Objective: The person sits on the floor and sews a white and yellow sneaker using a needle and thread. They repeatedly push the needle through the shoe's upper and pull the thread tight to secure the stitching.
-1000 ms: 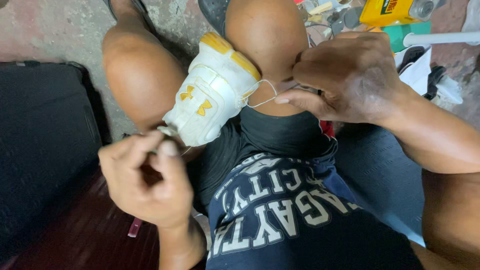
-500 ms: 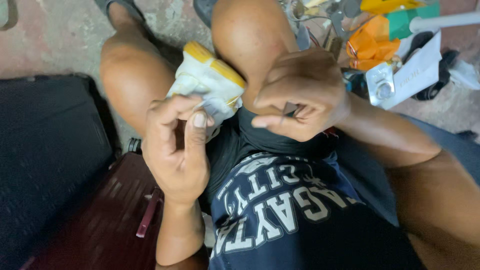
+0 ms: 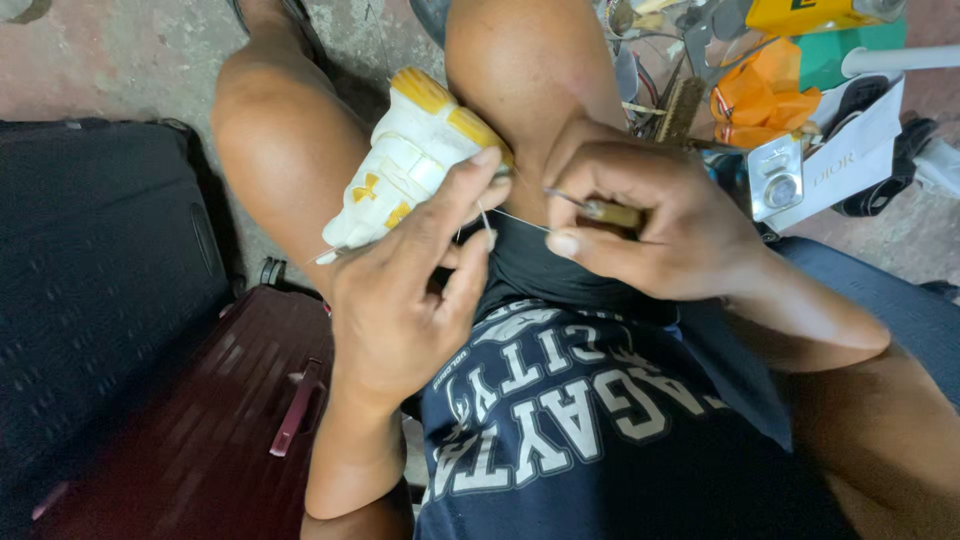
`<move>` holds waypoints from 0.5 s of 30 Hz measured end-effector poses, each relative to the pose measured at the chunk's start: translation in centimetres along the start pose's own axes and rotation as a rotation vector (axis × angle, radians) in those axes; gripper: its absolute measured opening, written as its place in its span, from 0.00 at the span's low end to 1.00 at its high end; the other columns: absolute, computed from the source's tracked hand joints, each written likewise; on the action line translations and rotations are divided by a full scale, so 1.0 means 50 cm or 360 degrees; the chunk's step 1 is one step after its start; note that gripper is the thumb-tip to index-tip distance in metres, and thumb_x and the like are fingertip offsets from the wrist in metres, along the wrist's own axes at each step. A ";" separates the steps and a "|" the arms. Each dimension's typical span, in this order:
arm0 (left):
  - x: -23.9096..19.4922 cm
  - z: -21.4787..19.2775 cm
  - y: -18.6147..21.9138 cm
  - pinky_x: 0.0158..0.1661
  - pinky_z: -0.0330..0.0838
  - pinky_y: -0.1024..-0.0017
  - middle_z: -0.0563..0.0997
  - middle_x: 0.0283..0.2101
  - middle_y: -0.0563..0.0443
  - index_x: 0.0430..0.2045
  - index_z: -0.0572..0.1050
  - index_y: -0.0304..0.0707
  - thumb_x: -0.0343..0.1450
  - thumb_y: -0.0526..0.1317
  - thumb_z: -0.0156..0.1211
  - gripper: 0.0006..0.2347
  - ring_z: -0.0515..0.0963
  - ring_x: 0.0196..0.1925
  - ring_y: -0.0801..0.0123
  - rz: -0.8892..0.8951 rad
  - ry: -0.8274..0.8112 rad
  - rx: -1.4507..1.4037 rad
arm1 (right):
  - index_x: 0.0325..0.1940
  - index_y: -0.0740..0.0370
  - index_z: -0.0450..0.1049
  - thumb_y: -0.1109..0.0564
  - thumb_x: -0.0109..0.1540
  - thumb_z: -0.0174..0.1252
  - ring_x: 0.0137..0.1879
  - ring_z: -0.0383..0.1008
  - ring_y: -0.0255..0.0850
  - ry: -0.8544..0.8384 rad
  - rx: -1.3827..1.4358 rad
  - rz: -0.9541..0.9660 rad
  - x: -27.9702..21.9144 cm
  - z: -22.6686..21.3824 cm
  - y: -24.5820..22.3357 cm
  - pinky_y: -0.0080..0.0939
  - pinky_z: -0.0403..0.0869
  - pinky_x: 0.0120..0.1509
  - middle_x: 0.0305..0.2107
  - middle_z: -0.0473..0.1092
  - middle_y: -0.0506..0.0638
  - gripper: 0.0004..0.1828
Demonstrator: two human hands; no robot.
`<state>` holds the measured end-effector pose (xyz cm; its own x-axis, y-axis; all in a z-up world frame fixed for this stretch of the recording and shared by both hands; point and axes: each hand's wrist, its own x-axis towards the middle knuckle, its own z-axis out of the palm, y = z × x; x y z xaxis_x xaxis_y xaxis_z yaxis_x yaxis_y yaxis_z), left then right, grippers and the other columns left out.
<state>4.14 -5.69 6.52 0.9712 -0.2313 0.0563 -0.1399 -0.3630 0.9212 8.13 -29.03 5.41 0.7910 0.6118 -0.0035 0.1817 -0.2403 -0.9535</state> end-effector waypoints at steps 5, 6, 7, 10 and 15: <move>0.007 0.013 0.000 0.32 0.74 0.79 0.78 0.38 0.50 0.66 0.66 0.37 0.67 0.37 0.80 0.33 0.76 0.30 0.74 -0.0047 0.0006 0.0258 | 0.42 0.59 0.69 0.62 0.67 0.64 0.25 0.59 0.29 0.0015 0.0030 0.0217 -0.002 0.011 -0.025 0.34 0.59 0.31 0.25 0.65 0.40 0.08; 0.007 0.016 -0.001 0.32 0.73 0.79 0.76 0.38 0.51 0.67 0.63 0.38 0.68 0.36 0.80 0.34 0.74 0.30 0.75 0.0008 0.0047 0.0279 | 0.43 0.60 0.70 0.62 0.65 0.65 0.26 0.62 0.29 0.0027 -0.0029 0.0216 0.007 0.020 -0.023 0.33 0.61 0.31 0.26 0.66 0.40 0.09; 0.006 0.017 -0.002 0.32 0.72 0.79 0.73 0.38 0.51 0.68 0.61 0.39 0.68 0.35 0.79 0.35 0.73 0.30 0.75 0.0064 0.0088 0.0298 | 0.44 0.61 0.70 0.61 0.64 0.66 0.28 0.65 0.28 0.0039 -0.0087 0.0215 0.017 0.034 -0.018 0.32 0.64 0.32 0.27 0.66 0.41 0.10; -0.003 0.022 -0.006 0.31 0.71 0.81 0.71 0.40 0.51 0.70 0.58 0.39 0.68 0.36 0.81 0.38 0.72 0.30 0.77 0.0093 0.0129 0.0290 | 0.44 0.60 0.73 0.60 0.65 0.68 0.31 0.68 0.33 0.0097 -0.0485 -0.0094 0.027 0.043 -0.003 0.36 0.66 0.36 0.29 0.68 0.45 0.09; -0.011 0.022 -0.011 0.32 0.72 0.81 0.72 0.44 0.48 0.70 0.55 0.38 0.63 0.38 0.84 0.43 0.72 0.32 0.76 0.0092 0.0156 0.0089 | 0.45 0.61 0.77 0.56 0.69 0.62 0.37 0.73 0.40 0.0303 -0.1348 0.0386 0.008 -0.089 0.067 0.40 0.69 0.42 0.33 0.73 0.52 0.06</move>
<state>3.48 -6.35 5.55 0.9751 -0.1649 0.1483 -0.2038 -0.4022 0.8926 11.64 -32.96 3.55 0.9333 0.3549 -0.0543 0.3071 -0.8676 -0.3911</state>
